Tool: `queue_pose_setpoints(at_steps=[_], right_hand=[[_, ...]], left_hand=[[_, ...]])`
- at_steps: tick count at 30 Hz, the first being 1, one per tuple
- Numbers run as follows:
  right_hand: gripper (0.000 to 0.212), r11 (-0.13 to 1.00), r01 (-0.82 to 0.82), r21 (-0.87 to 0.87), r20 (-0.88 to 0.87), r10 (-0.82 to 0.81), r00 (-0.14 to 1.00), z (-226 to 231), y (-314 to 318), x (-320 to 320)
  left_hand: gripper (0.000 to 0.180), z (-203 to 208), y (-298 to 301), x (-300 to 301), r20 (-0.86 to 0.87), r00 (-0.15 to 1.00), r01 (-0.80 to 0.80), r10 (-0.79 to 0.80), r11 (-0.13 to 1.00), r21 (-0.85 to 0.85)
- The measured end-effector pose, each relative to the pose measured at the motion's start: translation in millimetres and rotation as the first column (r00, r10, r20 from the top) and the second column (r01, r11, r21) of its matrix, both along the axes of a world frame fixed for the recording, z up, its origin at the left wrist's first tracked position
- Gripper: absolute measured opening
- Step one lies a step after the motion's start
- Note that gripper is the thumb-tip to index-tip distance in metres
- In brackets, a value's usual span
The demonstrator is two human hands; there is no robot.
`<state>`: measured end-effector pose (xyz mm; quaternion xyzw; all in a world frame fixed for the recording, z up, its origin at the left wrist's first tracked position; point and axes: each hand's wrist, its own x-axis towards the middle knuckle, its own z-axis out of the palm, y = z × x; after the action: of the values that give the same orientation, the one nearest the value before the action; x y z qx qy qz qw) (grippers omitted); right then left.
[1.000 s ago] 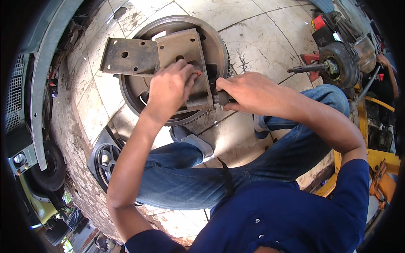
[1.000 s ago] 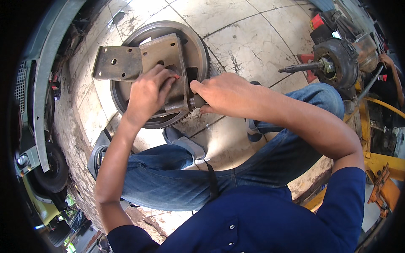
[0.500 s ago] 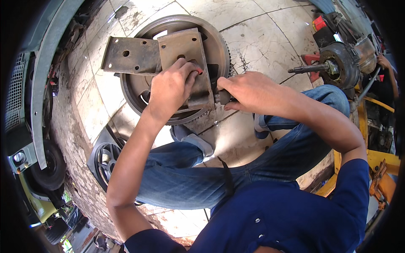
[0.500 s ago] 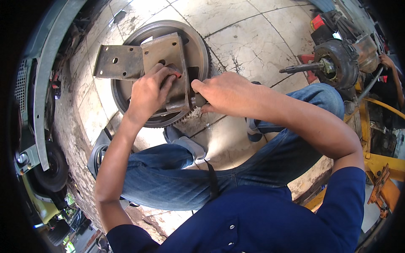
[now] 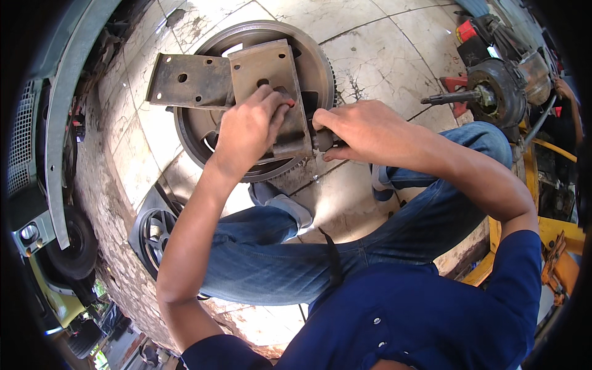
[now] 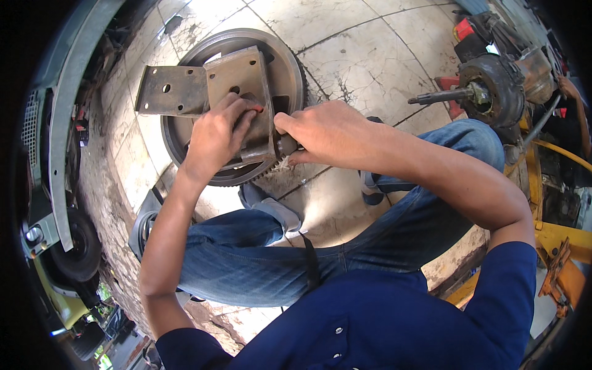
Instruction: The person sits on the floor and uses a sanding block to scrub the surface of a metal brake assembly. They repeatedly rub the sanding block over the metal plates and edges, flipping the block to use different sides.
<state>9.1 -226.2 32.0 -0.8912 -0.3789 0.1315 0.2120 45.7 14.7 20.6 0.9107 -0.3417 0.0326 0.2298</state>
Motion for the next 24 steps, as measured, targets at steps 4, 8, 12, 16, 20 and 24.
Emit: queue_pose_setpoints(at_steps=[4, 8, 12, 16, 20, 24], right_hand=[[0.044, 1.0, 0.016, 0.005, -0.017, -0.015, 1.0, 3, 1, 1], [0.044, 1.0, 0.021, -0.006, -0.024, -0.021, 0.999, 5, 0, 1], [0.044, 0.999, 0.019, -0.046, -0.056, -0.022, 0.998, 6, 2, 1], [0.044, 1.0, 0.005, -0.028, -0.03, -0.006, 1.0, 3, 0, 1], [0.044, 0.999, -0.003, -0.046, -0.029, 0.001, 1.0, 0, 0, 0], [0.044, 1.0, -0.008, -0.027, -0.028, 0.007, 1.0, -4, 1, -2]], left_hand=[[0.011, 1, 5, 2, -0.028, 0.994, 0.105, -0.105, 0.994, -0.012], [0.01, 4, 5, 7, -0.017, 0.999, 0.041, -0.041, 0.999, 0.0], [0.01, 9, 10, 8, -0.012, 0.993, 0.119, -0.119, 0.991, 0.063], [0.011, 5, 10, 9, -0.031, 0.998, 0.051, -0.049, 0.998, 0.048], [0.01, 4, 6, 6, -0.017, 0.995, 0.103, -0.102, 0.994, 0.043], [0.011, 6, 10, 10, 0.013, 0.998, 0.062, -0.063, 0.997, 0.046]])
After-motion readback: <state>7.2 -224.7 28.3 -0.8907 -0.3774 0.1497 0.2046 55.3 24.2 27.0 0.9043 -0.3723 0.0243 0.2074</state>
